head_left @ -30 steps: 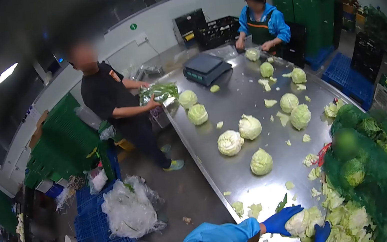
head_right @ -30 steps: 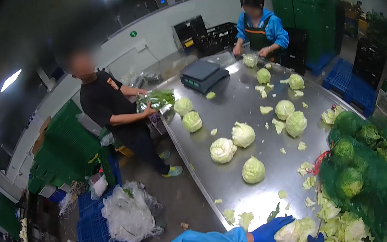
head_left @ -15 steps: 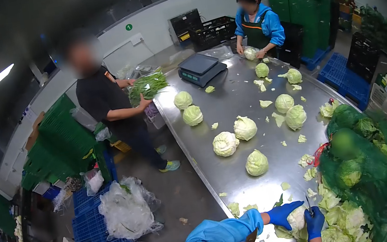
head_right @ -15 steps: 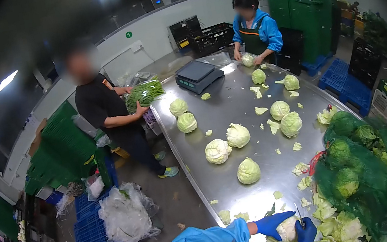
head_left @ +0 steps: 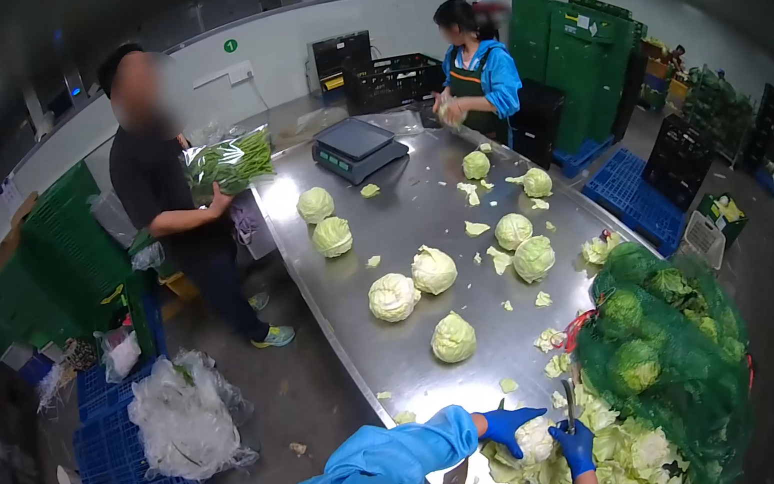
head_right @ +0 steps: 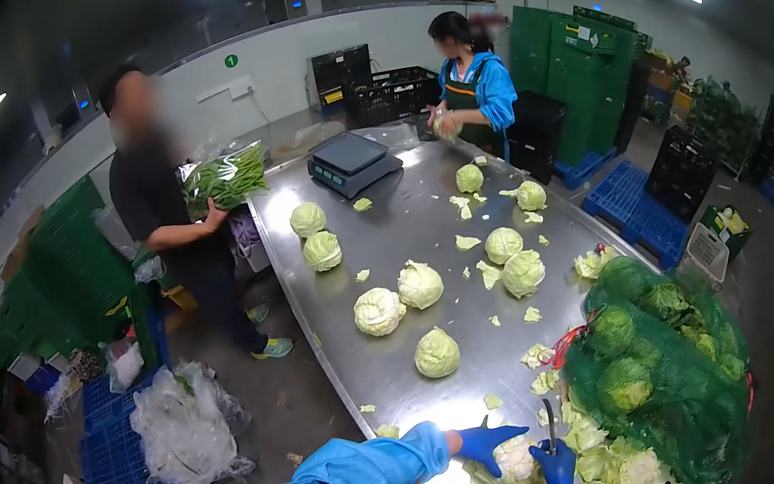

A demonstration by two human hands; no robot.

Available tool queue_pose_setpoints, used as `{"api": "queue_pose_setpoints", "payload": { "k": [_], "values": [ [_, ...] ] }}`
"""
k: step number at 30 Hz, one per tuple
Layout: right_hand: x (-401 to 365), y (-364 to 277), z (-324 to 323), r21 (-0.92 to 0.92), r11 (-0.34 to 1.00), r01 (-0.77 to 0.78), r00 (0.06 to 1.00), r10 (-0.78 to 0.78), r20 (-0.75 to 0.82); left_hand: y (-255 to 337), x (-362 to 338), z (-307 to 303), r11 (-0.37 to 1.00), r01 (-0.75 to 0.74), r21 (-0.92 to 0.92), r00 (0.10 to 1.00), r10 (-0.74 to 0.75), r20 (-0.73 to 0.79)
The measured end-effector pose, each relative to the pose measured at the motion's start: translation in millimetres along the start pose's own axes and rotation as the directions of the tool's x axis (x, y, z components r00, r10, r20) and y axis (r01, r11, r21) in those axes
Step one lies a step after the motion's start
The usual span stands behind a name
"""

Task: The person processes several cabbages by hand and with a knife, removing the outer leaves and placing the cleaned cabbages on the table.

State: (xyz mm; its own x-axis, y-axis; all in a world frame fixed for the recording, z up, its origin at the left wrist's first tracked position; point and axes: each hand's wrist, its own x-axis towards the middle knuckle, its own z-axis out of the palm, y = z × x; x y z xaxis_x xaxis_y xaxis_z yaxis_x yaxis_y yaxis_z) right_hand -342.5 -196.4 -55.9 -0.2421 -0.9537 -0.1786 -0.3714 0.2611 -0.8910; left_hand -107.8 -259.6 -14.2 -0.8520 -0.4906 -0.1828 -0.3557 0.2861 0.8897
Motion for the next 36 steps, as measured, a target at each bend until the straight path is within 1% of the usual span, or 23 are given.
{"api": "queue_pose_setpoints", "payload": {
  "k": [2,3,4,6,7,9,13,14,16,18,21,23,24,25,26,27,28,29,30,31,33,35,36],
  "values": [
    [1,-4,2,-0.101,0.993,0.053,0.999,-0.054,-0.005,-1,-1,2,1.0,0.014,0.027,1.0,-0.013,-0.003],
    [-1,-18,2,-0.168,0.984,0.061,0.998,-0.064,-0.015,-14,4,6,1.0,-0.029,0.004,0.999,0.029,-0.016],
    [-5,-32,4,-0.209,0.977,0.032,0.999,-0.041,-0.035,-9,3,6,1.0,0.0,0.031,1.0,0.0,-0.015],
    [-3,-35,11,-0.404,0.91,0.089,0.983,-0.144,-0.11,-4,4,3,0.996,0.056,0.072,0.998,-0.055,-0.004],
    [-7,-48,14,-0.466,0.881,0.083,0.974,-0.172,-0.151,-5,5,3,0.999,0.041,0.012,0.999,-0.041,-0.006],
    [-12,-58,16,-0.478,0.875,0.08,0.974,-0.17,-0.148,-1,3,0,0.997,0.082,0.003,0.997,-0.082,0.014],
    [-17,-60,16,-0.492,0.859,0.143,0.964,-0.232,-0.126,-10,9,4,0.998,0.06,0.023,0.998,-0.06,0.002],
    [-14,-47,14,-0.394,0.898,0.195,0.953,-0.269,-0.141,-9,9,5,0.998,0.059,0.025,0.998,-0.06,0.009],
    [-13,-42,7,-0.268,0.95,0.158,0.975,-0.193,-0.112,-11,8,6,0.999,0.041,-0.013,0.999,-0.04,0.015],
    [-19,-42,3,-0.13,0.989,0.071,0.991,-0.084,-0.105,-8,4,15,0.99,0.104,0.093,0.985,-0.089,-0.148],
    [-20,-11,7,-0.064,0.997,0.045,0.991,-0.053,-0.126,-31,20,42,0.947,0.224,0.231,0.924,-0.131,-0.36],
    [-26,-8,16,-0.09,0.981,0.17,0.979,-0.178,-0.095,-29,25,73,0.9,0.344,0.267,0.864,-0.191,-0.466],
    [-29,-7,19,-0.185,0.974,0.128,0.986,-0.145,-0.081,-15,16,77,0.871,0.405,0.277,0.817,-0.209,-0.538],
    [-32,4,22,-0.182,0.968,0.174,0.973,-0.197,-0.121,4,6,68,0.845,0.454,0.283,0.777,-0.221,-0.589],
    [-40,-12,17,-0.103,0.986,0.129,0.986,-0.139,-0.096,-5,9,69,0.878,0.421,0.229,0.776,-0.218,-0.591],
    [-43,0,15,0.004,0.988,0.156,0.983,-0.155,-0.103,-15,10,64,0.951,0.296,0.091,0.814,-0.201,-0.544],
    [-50,4,14,0.124,0.983,0.135,0.986,-0.121,-0.117,-30,12,67,0.971,0.236,-0.043,0.797,-0.218,-0.563],
    [-57,24,10,0.066,0.998,-0.008,0.993,0.016,-0.118,-28,7,60,0.981,0.184,-0.066,0.795,-0.188,-0.576],
    [-61,51,11,-0.024,0.999,0.033,0.993,-0.035,-0.116,-32,3,57,0.98,0.081,-0.182,0.797,-0.173,-0.579],
    [-75,74,9,-0.113,0.991,0.07,0.992,-0.081,-0.096,-32,-3,52,0.982,0.09,-0.166,0.783,-0.173,-0.597],
    [-93,71,5,0.008,0.998,-0.057,0.987,0.058,-0.153,-30,-15,36,0.94,0.067,-0.334,0.822,-0.242,-0.515],
    [-103,56,-3,-0.004,0.996,-0.094,0.978,0.091,-0.186,-29,-25,28,0.929,0.068,-0.365,0.856,-0.242,-0.457],
    [-106,51,-7,-0.077,0.989,-0.128,0.96,0.104,-0.261,-31,-30,24,0.935,0.082,-0.344,0.868,-0.237,-0.436]
  ]
}}
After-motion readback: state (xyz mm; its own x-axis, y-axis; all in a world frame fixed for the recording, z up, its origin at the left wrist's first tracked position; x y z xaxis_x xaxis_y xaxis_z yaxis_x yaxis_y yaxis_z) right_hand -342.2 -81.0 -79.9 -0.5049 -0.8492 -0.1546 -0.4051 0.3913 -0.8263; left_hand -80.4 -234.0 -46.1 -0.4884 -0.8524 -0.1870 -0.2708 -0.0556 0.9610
